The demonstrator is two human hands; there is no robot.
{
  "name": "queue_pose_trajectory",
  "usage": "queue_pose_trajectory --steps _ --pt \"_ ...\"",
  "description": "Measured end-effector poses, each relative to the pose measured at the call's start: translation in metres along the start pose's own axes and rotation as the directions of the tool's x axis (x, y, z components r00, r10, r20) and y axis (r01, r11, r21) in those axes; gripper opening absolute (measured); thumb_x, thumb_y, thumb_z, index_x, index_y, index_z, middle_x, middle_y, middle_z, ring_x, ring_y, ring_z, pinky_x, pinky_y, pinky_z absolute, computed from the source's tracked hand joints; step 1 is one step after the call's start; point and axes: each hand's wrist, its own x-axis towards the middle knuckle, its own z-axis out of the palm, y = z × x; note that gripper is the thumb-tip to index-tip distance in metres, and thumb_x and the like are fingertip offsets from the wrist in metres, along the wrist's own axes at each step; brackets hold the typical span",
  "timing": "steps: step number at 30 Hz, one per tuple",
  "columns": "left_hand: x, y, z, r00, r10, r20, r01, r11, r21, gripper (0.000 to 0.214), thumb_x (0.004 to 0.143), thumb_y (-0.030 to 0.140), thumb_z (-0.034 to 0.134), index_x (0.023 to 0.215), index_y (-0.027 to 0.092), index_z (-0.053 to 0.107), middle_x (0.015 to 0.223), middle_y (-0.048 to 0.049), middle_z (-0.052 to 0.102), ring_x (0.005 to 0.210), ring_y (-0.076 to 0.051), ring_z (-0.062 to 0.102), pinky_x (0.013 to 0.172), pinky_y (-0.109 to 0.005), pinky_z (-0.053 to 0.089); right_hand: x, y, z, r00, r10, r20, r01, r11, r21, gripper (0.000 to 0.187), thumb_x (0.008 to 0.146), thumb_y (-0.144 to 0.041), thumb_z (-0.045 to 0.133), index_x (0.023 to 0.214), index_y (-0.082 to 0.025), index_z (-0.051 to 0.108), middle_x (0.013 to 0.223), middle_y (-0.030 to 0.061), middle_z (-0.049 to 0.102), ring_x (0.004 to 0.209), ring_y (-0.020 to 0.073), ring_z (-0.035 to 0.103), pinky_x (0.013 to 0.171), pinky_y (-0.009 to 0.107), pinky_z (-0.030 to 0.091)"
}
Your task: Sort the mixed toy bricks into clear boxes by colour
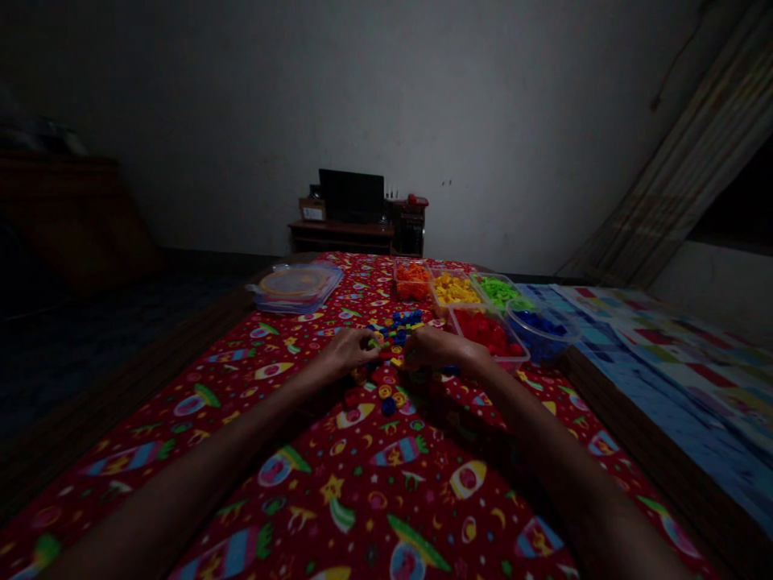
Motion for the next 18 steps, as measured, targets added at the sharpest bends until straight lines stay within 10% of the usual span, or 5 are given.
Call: queue_pose_trajectory --steps 10,18 --pt "0.0 0.003 -0.003 1.0 -0.003 -0.023 0.004 0.998 0.055 0.028 0.068 0.033 0.049 0.075 0.013 0.068 0.058 0.0002 0.059 0.053 -0.011 0.051 0.048 -0.019 0.032 -0.013 -0.041 0.02 0.991 -0.064 -0.12 0.014 0.925 -0.38 0.019 0.085 -0.013 0.051 0.098 -0.007 0.063 0.096 0.0162 0.063 0.091 0.0206 0.059 0.081 0.028 0.043" --pt "0.006 -0.015 -0.001 0.998 0.016 -0.061 -0.023 0.991 -0.13 0.031 0.068 0.039 0.051 0.078 0.014 0.067 0.06 0.0006 0.061 0.057 -0.013 0.055 0.049 -0.02 0.038 -0.014 -0.049 0.038 0.983 -0.159 -0.091 0.115 0.923 -0.368 0.021 0.081 -0.011 0.053 0.1 -0.008 0.062 0.101 0.0156 0.062 0.092 0.0218 0.058 0.082 0.031 0.043"
